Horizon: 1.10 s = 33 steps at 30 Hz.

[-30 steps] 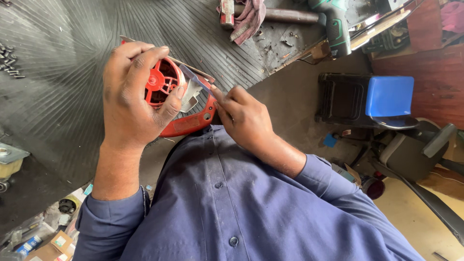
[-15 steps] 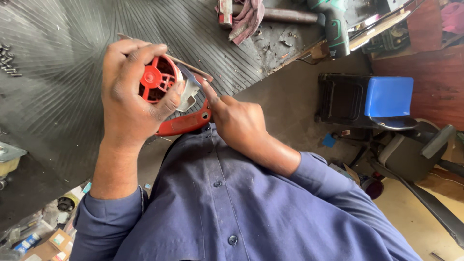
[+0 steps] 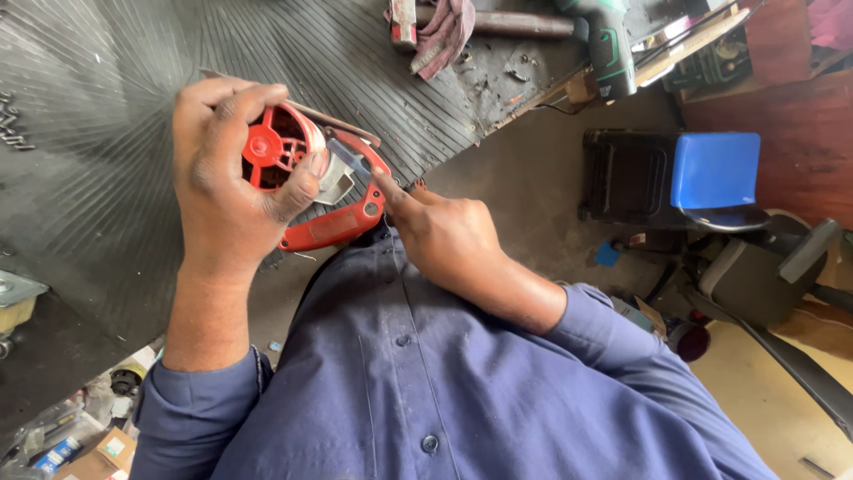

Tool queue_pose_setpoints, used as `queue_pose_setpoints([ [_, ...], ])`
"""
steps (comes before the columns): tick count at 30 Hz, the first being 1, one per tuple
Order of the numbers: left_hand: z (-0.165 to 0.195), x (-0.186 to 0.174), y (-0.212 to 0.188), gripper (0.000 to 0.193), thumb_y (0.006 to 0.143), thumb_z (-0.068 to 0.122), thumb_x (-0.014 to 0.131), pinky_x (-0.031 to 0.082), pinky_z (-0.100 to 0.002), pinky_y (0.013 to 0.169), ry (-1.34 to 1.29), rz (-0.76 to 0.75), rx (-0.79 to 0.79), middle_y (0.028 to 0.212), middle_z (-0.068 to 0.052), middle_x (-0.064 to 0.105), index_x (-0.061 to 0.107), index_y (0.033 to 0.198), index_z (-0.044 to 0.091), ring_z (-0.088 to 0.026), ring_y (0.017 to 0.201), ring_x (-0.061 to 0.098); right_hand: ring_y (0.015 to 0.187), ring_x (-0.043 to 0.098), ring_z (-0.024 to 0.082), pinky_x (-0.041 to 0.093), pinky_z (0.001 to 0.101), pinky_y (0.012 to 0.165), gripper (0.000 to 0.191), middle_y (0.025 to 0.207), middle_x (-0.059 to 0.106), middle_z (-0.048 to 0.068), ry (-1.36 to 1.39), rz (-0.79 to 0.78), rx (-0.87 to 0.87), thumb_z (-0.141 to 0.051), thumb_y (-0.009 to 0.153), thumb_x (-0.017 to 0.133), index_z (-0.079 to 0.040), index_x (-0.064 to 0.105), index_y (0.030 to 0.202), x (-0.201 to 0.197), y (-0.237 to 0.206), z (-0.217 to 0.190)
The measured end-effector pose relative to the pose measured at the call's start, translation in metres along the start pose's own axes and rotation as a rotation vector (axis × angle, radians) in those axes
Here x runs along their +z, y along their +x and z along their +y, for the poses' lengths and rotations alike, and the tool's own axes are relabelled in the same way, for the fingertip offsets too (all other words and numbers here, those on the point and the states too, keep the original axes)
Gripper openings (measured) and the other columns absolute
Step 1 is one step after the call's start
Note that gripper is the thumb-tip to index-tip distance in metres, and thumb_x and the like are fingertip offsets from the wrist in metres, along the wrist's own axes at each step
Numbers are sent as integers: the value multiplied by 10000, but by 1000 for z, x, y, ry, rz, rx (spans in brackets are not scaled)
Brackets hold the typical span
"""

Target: The person assembles a red power tool by inserting a motor into the housing, aligning components, and fastening screws with a screwdriver. The person also uses a hammer to tap parts into place and wipes the housing with a cloth.

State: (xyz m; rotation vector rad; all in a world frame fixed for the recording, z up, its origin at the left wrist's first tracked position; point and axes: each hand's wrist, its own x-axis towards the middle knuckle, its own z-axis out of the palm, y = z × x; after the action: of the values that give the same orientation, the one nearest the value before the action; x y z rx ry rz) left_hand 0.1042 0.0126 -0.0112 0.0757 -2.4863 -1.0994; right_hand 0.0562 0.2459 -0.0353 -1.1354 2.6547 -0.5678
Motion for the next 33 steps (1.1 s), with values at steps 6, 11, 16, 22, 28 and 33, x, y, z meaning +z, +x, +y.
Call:
queue_pose_setpoints([
  [6, 2, 2, -4, 522, 1030, 453, 818, 520, -387, 1055, 22, 5, -12, 1279, -121, 534, 644, 1297, 40, -283, 1211, 570, 639, 633, 287, 518, 422, 565, 485, 885, 593, 68, 95, 60, 23, -178, 981, 658, -163, 579, 1459, -2, 0, 1],
  [11, 3, 1, -3, 524, 1011, 454, 803, 521, -384, 1029, -36, 3, -40, 1265, -121, 532, 636, 1288, 41, -282, 1190, 573, 688, 651, 257, 541, 390, 596, 490, 962, 569, 62, 142, 98, -24, -128, 961, 640, -147, 591, 1449, 9, 6, 6],
  [16, 1, 3, -3, 523, 998, 448, 813, 523, -387, 1026, 22, 8, -14, 1267, -127, 533, 643, 1286, 46, -286, 1189, 576, 656, 638, 256, 525, 395, 562, 502, 892, 578, 58, 9, 61, -77, -157, 952, 672, -99, 584, 1443, 11, 15, 10],
  [22, -3, 5, -4, 513, 1037, 455, 815, 527, -376, 1041, 21, 12, 0, 1274, -115, 525, 642, 1312, 58, -264, 1189, 585, 612, 635, 254, 514, 395, 512, 585, 831, 595, 67, -56, -17, -124, -143, 900, 666, -24, 547, 1461, 8, 13, 14],
  [28, -2, 3, -4, 492, 986, 393, 815, 524, -393, 1019, 18, -8, -5, 1256, -124, 528, 635, 1282, 44, -286, 1183, 577, 614, 646, 254, 521, 400, 530, 593, 862, 610, 83, -65, -29, -114, -113, 915, 624, -30, 504, 1490, 12, 17, 13],
  [33, -1, 3, -2, 478, 1018, 396, 841, 528, -385, 1033, 23, 15, -3, 1291, -120, 529, 643, 1291, 57, -273, 1201, 583, 579, 643, 262, 515, 404, 490, 624, 828, 618, 79, -92, -77, -129, -110, 887, 608, -16, 490, 1492, 9, 15, 12],
])
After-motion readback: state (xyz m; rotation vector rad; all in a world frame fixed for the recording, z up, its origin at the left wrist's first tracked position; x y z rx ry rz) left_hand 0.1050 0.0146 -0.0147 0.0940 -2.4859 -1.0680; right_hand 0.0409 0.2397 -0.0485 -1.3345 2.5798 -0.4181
